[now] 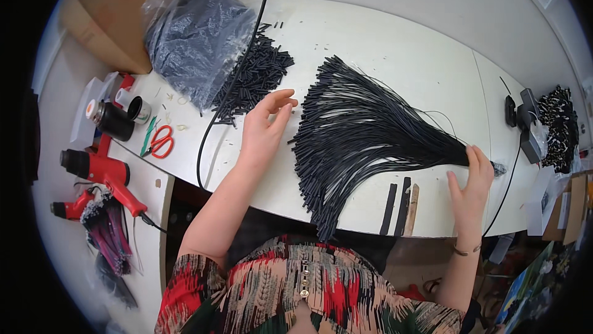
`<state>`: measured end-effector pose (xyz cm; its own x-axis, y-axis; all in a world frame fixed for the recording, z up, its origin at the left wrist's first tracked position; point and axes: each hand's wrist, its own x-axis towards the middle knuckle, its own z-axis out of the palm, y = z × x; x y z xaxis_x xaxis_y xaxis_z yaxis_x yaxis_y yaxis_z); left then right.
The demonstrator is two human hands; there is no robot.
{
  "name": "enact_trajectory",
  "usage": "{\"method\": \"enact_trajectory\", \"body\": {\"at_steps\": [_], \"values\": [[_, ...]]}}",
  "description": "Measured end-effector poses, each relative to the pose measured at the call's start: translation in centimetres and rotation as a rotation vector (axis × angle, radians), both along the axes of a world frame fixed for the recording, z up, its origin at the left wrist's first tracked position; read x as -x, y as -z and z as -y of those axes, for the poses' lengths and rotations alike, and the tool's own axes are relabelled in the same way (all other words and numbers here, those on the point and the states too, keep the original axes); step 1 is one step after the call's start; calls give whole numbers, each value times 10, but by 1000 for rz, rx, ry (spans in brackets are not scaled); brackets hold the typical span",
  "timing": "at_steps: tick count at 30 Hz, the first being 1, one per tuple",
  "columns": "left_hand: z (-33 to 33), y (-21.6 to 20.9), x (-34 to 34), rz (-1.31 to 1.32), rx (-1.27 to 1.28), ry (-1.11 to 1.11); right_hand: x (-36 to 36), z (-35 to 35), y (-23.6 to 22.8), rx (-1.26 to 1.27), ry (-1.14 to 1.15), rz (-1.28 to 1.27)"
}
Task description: The person slides small tubing sleeves onto the ends of wires in a bundle by hand, then spreads out and arranges the wire ends on the table.
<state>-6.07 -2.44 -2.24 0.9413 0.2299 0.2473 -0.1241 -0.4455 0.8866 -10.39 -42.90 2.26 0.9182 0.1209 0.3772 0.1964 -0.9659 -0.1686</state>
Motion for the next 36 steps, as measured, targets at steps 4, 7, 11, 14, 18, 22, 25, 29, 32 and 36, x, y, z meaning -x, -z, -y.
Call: {"method": "enact_trajectory", "body": {"at_steps": [4, 7, 11, 14, 18, 22, 25, 29, 32, 36], "values": [[-1, 3, 0, 0, 73, -24, -2, 41, 17, 17, 60, -68], [-3, 3, 0, -12, 91, -13, -9, 57, 26, 69, 82, -57], [-6, 5, 0, -35, 71, -12, -21, 70, 32, 88, 51, -55], [-5, 4, 0, -51, 75, -18, -23, 71, 28, 93, 45, -75], [-2, 3, 1, -42, 156, -10, -23, 67, 10, 18, -43, -54], [-2, 5, -1, -71, 173, 0, -66, 3, -15, -398, -135, -89], [-9, 1, 2, -67, 167, -22, -112, -75, -23, -470, -326, -79], [-5, -2, -3, -89, 191, -4, -186, -141, 8, -319, -367, -153], [-6, 4, -2, -46, 186, -1, -210, -173, 23, -229, -286, -210], [-3, 5, 0, -56, 153, -9, -219, -183, 32, -110, -268, -165]]}}
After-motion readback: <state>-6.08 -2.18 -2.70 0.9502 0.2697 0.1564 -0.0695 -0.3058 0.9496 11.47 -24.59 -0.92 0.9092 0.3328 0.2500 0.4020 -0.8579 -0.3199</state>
